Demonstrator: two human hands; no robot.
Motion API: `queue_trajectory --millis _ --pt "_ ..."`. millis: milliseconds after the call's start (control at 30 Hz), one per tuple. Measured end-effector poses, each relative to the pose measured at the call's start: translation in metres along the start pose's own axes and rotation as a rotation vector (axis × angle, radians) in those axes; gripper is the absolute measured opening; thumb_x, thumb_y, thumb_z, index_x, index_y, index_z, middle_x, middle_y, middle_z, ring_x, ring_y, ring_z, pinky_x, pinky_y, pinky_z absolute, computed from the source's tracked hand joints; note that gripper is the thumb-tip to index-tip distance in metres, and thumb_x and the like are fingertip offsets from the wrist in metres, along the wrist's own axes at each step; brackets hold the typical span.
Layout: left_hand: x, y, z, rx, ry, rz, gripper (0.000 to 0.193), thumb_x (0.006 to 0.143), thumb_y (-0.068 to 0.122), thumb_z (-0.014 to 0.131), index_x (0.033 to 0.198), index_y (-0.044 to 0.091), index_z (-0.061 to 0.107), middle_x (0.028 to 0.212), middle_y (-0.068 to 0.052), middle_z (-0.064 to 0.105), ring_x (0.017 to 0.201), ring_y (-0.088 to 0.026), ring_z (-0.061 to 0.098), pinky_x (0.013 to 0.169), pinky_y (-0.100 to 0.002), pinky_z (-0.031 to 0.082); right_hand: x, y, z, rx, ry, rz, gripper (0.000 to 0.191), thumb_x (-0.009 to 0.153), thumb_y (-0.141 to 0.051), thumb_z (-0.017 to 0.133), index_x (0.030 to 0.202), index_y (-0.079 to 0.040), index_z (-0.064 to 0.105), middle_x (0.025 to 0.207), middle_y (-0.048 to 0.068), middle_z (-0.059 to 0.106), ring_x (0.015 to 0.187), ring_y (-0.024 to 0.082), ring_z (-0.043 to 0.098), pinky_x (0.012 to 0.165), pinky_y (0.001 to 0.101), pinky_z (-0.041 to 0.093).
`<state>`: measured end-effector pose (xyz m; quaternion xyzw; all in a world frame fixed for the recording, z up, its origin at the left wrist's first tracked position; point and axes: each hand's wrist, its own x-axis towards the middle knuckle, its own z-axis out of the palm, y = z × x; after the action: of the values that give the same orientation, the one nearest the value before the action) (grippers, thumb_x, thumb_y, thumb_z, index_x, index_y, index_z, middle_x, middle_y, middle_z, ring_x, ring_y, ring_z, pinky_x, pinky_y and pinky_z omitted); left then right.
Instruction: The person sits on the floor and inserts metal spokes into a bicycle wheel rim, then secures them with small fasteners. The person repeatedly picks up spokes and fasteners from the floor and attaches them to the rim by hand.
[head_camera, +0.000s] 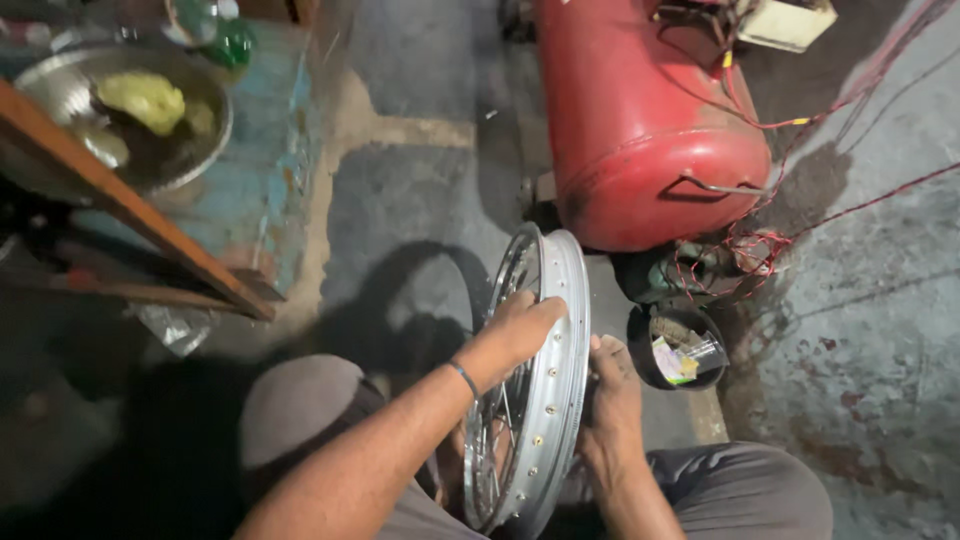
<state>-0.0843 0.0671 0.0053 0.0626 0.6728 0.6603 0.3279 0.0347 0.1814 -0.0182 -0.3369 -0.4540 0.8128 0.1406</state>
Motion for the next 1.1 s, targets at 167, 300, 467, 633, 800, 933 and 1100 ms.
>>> queue_trajectory --millis 167,300,467,633,800,933,1100 --pt "0.004 -0.005 0.001 0.015 0.024 -0.004 0.049 0.085 0.035 0.059 0.103 -0.009 0.067 0.097 -0.018 0.073 0.089 -0.023 0.07 0.078 -0.035 0.055 0.0 0.007 0.005 0.115 -0.018 -0.025 0.014 0.093 -0.02 0.069 0.095 -0.012 0.057 0.081 0.002 0.064 0.067 0.012 0.063 0.061 0.0296 0.055" --pt "0.008 -0.014 0.003 -0.056 0.01 0.032 0.047 0.085 0.033 0.059 0.101 -0.009 0.067 0.093 -0.017 0.072 0.084 -0.022 0.067 0.074 -0.037 0.054 -0.004 0.009 0.007 0.177 -0.073 -0.043 0.012 0.098 -0.017 0.067 0.102 -0.01 0.059 0.085 0.001 0.066 0.071 0.011 0.063 0.065 0.0289 0.054" --pt "0.012 -0.014 0.001 -0.056 -0.037 0.044 0.045 0.087 0.035 0.057 0.098 -0.007 0.071 0.086 -0.014 0.072 0.077 -0.022 0.068 0.07 -0.038 0.054 0.077 -0.025 0.03 0.046 -0.264 0.061 0.023 0.095 -0.017 0.06 0.107 0.001 0.066 0.089 0.01 0.073 0.074 0.02 0.069 0.069 0.0343 0.059" --pt "0.006 -0.002 -0.002 0.052 0.02 0.058 0.044 0.084 0.035 0.061 0.096 -0.006 0.073 0.086 -0.014 0.075 0.079 -0.021 0.071 0.073 -0.037 0.056 0.1 -0.011 0.031 -0.251 -0.104 -0.095 0.028 0.096 -0.014 0.06 0.111 0.006 0.071 0.093 0.011 0.074 0.075 0.019 0.068 0.068 0.0346 0.056" --pt "0.001 -0.003 -0.002 0.0 0.002 0.017 0.042 0.083 0.034 0.06 0.096 -0.004 0.074 0.083 -0.012 0.074 0.077 -0.021 0.069 0.072 -0.037 0.055 0.03 0.02 -0.004 0.118 0.035 0.073 0.021 0.094 -0.02 0.063 0.11 -0.006 0.064 0.092 0.006 0.069 0.078 0.018 0.066 0.071 0.0343 0.056" --pt "0.005 -0.01 0.003 -0.039 0.011 -0.022 0.042 0.085 0.032 0.061 0.092 -0.009 0.07 0.08 -0.013 0.071 0.073 -0.022 0.067 0.068 -0.039 0.055 0.01 0.026 -0.018 0.192 -0.043 -0.001 0.019 0.098 -0.019 0.068 0.111 -0.008 0.062 0.092 0.005 0.066 0.078 0.017 0.064 0.07 0.0344 0.055" --pt "0.008 -0.009 0.002 -0.11 -0.028 0.03 0.042 0.085 0.033 0.06 0.097 -0.005 0.072 0.084 -0.011 0.072 0.075 -0.019 0.068 0.069 -0.038 0.055 0.089 -0.003 0.009 0.046 -0.241 0.077 0.029 0.091 -0.018 0.06 0.109 0.001 0.07 0.096 0.012 0.074 0.08 0.021 0.071 0.073 0.0354 0.06"
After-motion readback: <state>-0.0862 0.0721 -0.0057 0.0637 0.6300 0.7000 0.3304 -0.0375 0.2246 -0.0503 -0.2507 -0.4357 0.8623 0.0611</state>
